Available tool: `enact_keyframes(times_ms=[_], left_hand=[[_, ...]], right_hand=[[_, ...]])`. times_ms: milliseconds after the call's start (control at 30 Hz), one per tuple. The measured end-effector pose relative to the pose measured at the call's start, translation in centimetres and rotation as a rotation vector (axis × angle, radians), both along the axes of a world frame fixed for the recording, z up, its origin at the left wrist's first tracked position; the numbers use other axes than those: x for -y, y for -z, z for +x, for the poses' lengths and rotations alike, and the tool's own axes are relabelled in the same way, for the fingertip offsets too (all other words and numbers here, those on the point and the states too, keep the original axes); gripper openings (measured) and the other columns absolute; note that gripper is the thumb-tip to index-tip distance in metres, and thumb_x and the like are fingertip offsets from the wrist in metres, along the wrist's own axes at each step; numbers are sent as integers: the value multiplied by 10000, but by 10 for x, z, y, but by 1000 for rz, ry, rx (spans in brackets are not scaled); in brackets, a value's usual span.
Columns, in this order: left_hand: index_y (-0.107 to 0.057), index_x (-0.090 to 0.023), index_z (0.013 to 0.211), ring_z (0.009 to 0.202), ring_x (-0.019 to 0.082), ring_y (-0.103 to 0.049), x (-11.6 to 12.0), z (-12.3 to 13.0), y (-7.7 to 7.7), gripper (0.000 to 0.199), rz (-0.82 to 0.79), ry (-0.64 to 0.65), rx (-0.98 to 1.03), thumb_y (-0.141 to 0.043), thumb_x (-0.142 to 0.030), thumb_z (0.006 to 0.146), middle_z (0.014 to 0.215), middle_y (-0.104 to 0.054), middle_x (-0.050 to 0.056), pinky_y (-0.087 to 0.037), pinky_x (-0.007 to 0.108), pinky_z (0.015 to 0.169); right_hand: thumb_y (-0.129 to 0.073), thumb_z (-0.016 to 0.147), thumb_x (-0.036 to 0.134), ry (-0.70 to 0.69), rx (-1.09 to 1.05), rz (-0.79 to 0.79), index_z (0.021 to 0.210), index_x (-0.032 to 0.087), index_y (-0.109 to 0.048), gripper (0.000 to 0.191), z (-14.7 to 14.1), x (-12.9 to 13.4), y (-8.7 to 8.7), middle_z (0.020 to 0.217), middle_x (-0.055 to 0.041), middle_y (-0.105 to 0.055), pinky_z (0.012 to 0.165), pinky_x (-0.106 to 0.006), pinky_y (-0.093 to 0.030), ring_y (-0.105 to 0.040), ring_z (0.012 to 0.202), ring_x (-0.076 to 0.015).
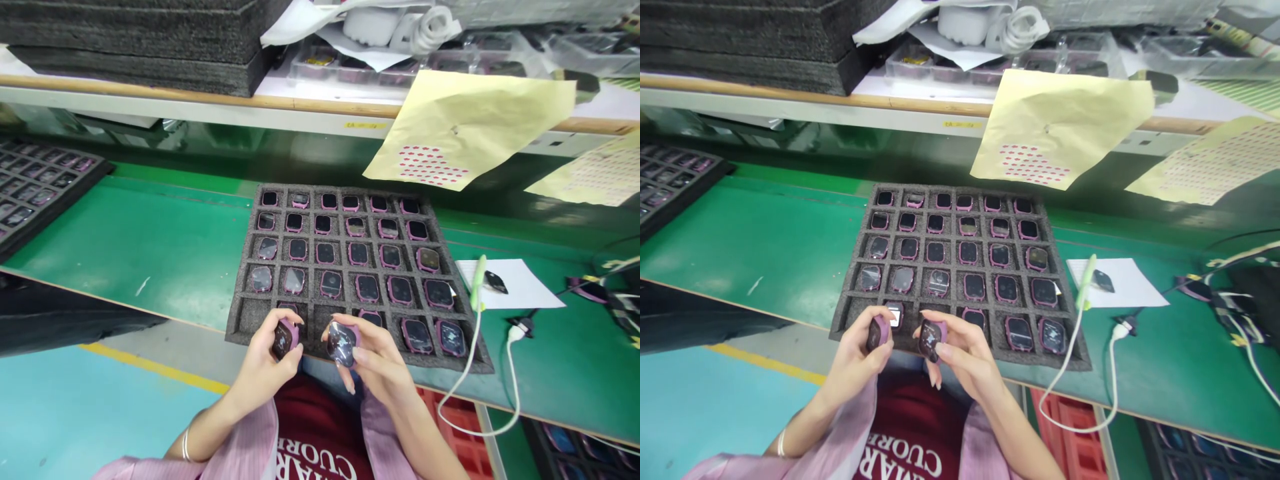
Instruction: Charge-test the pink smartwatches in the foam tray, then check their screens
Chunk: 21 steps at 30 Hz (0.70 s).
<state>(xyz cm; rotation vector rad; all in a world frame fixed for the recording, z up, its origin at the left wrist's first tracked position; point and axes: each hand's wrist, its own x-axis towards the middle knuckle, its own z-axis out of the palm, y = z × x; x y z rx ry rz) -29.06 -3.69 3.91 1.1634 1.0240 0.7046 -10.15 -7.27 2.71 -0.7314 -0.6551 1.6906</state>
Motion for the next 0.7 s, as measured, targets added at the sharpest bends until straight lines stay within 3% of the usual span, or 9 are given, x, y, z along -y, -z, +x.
enact_keyframes(times_ms=[200, 500, 600, 700], left_hand=[[-460, -220, 1092, 433, 65, -385, 1, 1, -2, 283, -66, -21, 73, -568, -237, 831, 660, -433, -68, -333, 183, 417], [-514, -203, 1035, 509, 96, -437, 6, -5, -1, 270, 75, -106, 26, -625, -240, 791, 678, -493, -35, -374, 202, 462], [-509, -204, 1005, 504, 84, -430, 6, -4, -3, 241, 71, -87, 16, -624, -234, 795, 691, -478, -40, -380, 197, 472], [-469, -220, 1097, 469, 66, -407, 3, -2, -3, 284, -30, -18, 34, -588, -238, 839, 696, -454, -56, -368, 182, 445]], right_hand=[[-711, 796, 303, 49, 53, -8, 1137, 238, -671, 350, -1, 3, -4, 930, -81, -686, 344, -214, -415, -570, 437, -114], [-719, 792, 330, 56, 49, 13, 1130, 263, -676, 348, 2, 8, -7, 935, -81, -692, 332, -213, -405, -562, 425, -116], [-722, 797, 310, 47, 39, -1, 1140, 240, -676, 353, 1, 7, -7, 946, -97, -697, 338, -211, -407, -574, 447, -123], [-699, 822, 314, 31, 67, -38, 1210, 228, -629, 404, 1, 4, -8, 970, -104, -695, 382, -242, -461, -582, 462, -126]])
